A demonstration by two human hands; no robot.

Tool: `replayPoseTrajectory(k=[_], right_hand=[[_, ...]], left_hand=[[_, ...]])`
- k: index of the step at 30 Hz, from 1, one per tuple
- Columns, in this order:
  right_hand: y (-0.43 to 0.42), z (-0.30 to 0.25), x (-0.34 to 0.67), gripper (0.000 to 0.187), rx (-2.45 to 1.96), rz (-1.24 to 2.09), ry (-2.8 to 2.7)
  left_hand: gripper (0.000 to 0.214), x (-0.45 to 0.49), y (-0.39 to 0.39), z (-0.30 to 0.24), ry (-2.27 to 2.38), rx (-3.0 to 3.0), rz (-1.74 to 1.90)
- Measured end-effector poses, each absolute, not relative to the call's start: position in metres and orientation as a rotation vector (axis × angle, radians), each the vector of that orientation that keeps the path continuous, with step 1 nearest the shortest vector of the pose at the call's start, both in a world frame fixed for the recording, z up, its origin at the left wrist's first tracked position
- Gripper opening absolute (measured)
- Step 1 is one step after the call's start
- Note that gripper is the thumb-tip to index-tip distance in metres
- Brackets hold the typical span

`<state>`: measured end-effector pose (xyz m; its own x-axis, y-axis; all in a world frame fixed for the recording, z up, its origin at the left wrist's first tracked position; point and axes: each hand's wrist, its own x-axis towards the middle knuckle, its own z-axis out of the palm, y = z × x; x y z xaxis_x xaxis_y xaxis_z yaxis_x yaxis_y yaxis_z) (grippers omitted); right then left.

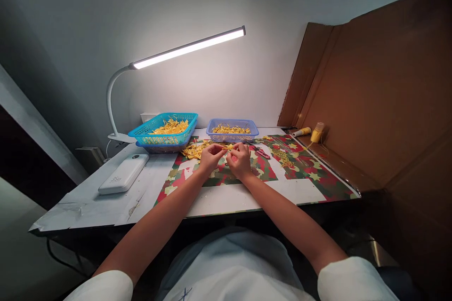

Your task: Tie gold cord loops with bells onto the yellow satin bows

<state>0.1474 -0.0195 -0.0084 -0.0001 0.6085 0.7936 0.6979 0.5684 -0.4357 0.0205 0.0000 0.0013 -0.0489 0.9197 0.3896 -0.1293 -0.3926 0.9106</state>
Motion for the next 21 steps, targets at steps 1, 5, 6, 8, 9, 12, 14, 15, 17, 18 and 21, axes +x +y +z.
replayPoseTrajectory(k=[1,5,6,8,9,12,14,15,17,18,21], right_hand=[[-0.019,-0.008,0.148,0.023,-1.086,-0.087,-1.673],[-0.02,-0.005,0.15,0.025,-1.018,-0.025,-1.679],[-0.02,-0.004,0.15,0.025,-1.015,-0.014,-1.685],[-0.021,-0.002,0.151,0.025,-1.038,-0.004,-1.694],[-0.022,-0.002,0.151,0.023,-1.063,-0.006,-1.696],[-0.022,-0.001,0.152,0.017,-1.169,-0.023,-1.705],[-0.021,-0.001,0.152,0.017,-1.21,-0.037,-1.718],[-0.02,-0.001,0.153,0.018,-1.204,-0.038,-1.727],[-0.018,-0.001,0.154,0.022,-1.142,-0.017,-1.727],[-0.017,-0.001,0.155,0.023,-1.099,0.006,-1.714],[-0.015,0.001,0.158,0.022,-0.994,0.112,-1.653]], left_hand=[[0.026,0.021,0.0,0.001,0.909,1.375,1.569],[0.025,0.02,0.001,0.001,0.934,1.352,1.551],[0.026,0.02,0.001,0.001,0.94,1.348,1.548],[0.025,0.02,0.001,0.002,0.948,1.347,1.543],[0.025,0.02,0.001,0.003,0.949,1.349,1.542],[0.024,0.02,0.0,0.003,0.958,1.369,1.55],[0.022,0.02,0.0,0.002,0.978,1.397,1.553],[0.021,0.019,0.0,0.002,0.993,1.414,1.557],[0.019,0.017,0.002,0.001,1.024,1.432,1.57],[0.019,0.016,0.003,0.001,1.033,1.429,1.576],[0.022,0.013,0.006,-0.001,1.004,1.382,1.549]])
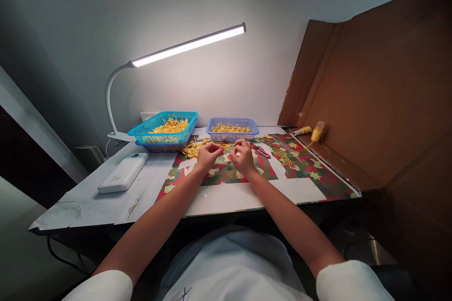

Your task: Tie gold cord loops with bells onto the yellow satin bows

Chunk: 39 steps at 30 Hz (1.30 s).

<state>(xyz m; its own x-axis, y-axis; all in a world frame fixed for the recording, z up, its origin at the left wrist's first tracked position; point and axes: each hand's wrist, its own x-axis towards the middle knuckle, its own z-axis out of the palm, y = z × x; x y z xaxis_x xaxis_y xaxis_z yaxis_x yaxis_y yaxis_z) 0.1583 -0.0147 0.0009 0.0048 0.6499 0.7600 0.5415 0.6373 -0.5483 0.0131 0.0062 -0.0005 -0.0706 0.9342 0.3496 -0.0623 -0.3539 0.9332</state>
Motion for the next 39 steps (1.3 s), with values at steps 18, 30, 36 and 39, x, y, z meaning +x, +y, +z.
replayPoseTrajectory(k=[18,30,36,39], right_hand=[[-0.012,0.004,0.162,0.022,-0.899,0.537,-1.628],[-0.01,-0.004,0.156,0.021,-0.956,0.424,-1.625],[-0.01,-0.011,0.148,0.021,-1.013,0.261,-1.601],[-0.009,-0.011,0.148,0.02,-1.034,0.245,-1.58]], left_hand=[[0.025,0.016,0.0,0.003,0.93,1.448,1.468],[0.02,0.017,-0.001,0.002,0.968,1.48,1.503],[0.016,0.021,-0.004,-0.001,0.928,1.556,1.5],[0.018,0.022,-0.004,-0.002,0.897,1.571,1.49]])
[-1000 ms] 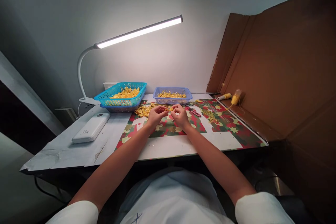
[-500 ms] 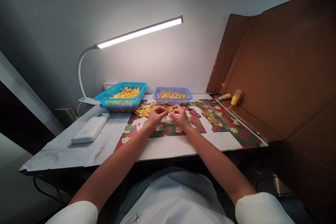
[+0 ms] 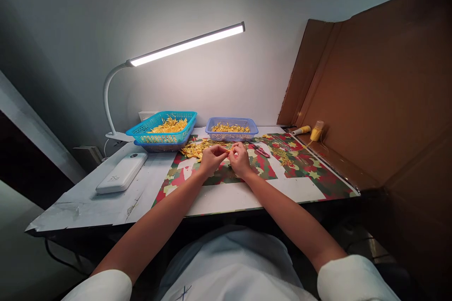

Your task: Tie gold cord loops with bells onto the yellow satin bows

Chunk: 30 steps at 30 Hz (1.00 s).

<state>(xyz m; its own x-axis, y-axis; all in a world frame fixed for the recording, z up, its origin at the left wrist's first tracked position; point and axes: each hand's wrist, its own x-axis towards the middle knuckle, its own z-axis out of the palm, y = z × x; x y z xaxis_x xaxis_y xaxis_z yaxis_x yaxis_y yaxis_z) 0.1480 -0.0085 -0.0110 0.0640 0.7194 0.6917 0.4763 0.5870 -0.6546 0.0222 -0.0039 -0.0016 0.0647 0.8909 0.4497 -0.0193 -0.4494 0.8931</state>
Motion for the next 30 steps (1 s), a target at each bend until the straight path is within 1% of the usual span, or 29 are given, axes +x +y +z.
replayPoseTrajectory(k=[3,6,10,16,20,25,30], right_hand=[[-0.008,-0.007,0.152,0.019,-1.041,0.263,-1.597],[-0.01,0.001,0.162,0.013,-0.994,0.344,-1.666],[-0.012,0.009,0.173,0.025,-0.931,0.551,-1.716],[-0.01,0.008,0.172,0.016,-0.965,0.65,-1.598],[-0.005,0.009,0.173,0.018,-0.98,0.758,-1.573],[-0.004,0.009,0.175,0.016,-0.955,0.837,-1.644],[-0.001,0.005,0.168,0.02,-0.956,0.919,-1.594]], left_hand=[[0.019,0.02,-0.003,-0.001,0.929,1.563,1.536],[0.019,0.017,-0.001,-0.001,0.962,1.591,1.575],[0.017,0.014,0.002,-0.002,0.966,1.585,1.575],[0.017,0.016,-0.002,0.0,0.936,1.699,1.521],[0.013,0.017,-0.007,0.003,0.962,1.84,1.514],[0.009,0.016,-0.007,0.005,0.981,2.006,1.507],[0.005,0.015,-0.005,0.003,0.984,2.192,1.478]])
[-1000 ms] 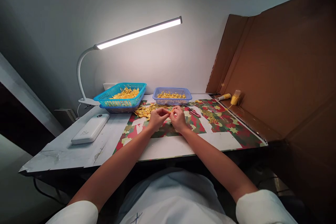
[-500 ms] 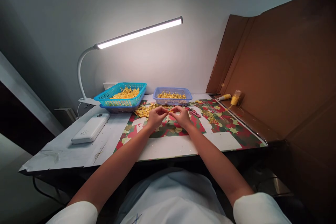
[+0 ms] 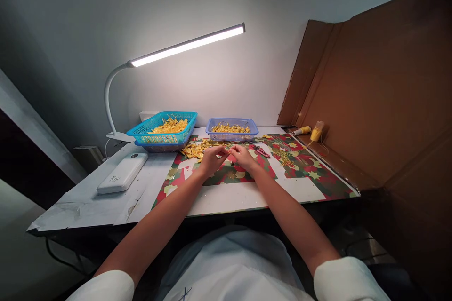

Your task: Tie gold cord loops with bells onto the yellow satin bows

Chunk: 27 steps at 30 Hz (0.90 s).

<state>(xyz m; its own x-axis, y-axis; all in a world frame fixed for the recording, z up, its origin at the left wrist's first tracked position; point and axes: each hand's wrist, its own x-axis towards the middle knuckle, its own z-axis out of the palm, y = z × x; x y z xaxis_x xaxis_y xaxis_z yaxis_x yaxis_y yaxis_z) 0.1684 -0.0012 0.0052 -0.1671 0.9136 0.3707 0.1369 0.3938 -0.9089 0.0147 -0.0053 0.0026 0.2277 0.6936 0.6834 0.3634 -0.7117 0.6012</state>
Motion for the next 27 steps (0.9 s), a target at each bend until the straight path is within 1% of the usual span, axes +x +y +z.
replayPoseTrajectory(k=[5,8,11,13,16,18,22,27], right_hand=[[0.011,0.009,0.173,0.024,-0.87,0.897,-1.296],[0.015,0.015,0.181,0.027,-0.757,0.902,-1.109],[0.014,0.02,0.186,0.026,-0.656,0.983,-1.017],[0.012,0.022,0.187,0.025,-0.62,1.05,-0.977],[0.009,0.023,0.187,0.022,-0.656,1.143,-0.855],[0.009,0.023,0.187,0.02,-0.73,1.197,-0.756],[0.012,0.018,0.186,0.022,-0.871,1.289,-0.633],[0.017,0.007,0.182,0.024,-0.903,1.303,-0.69]], left_hand=[[0.008,0.013,-0.002,-0.003,0.998,2.321,1.318],[0.007,0.014,0.001,-0.006,1.02,2.253,1.277],[0.004,0.017,0.002,-0.006,1.023,2.132,1.241],[0.002,0.018,0.001,-0.005,0.995,2.006,1.191],[0.013,0.02,-0.002,-0.002,0.933,1.695,1.115],[0.016,0.02,-0.004,0.0,0.894,1.442,1.099],[0.012,0.022,-0.004,0.004,0.762,1.056,1.086],[0.009,0.022,-0.004,0.008,0.716,0.825,1.062]])
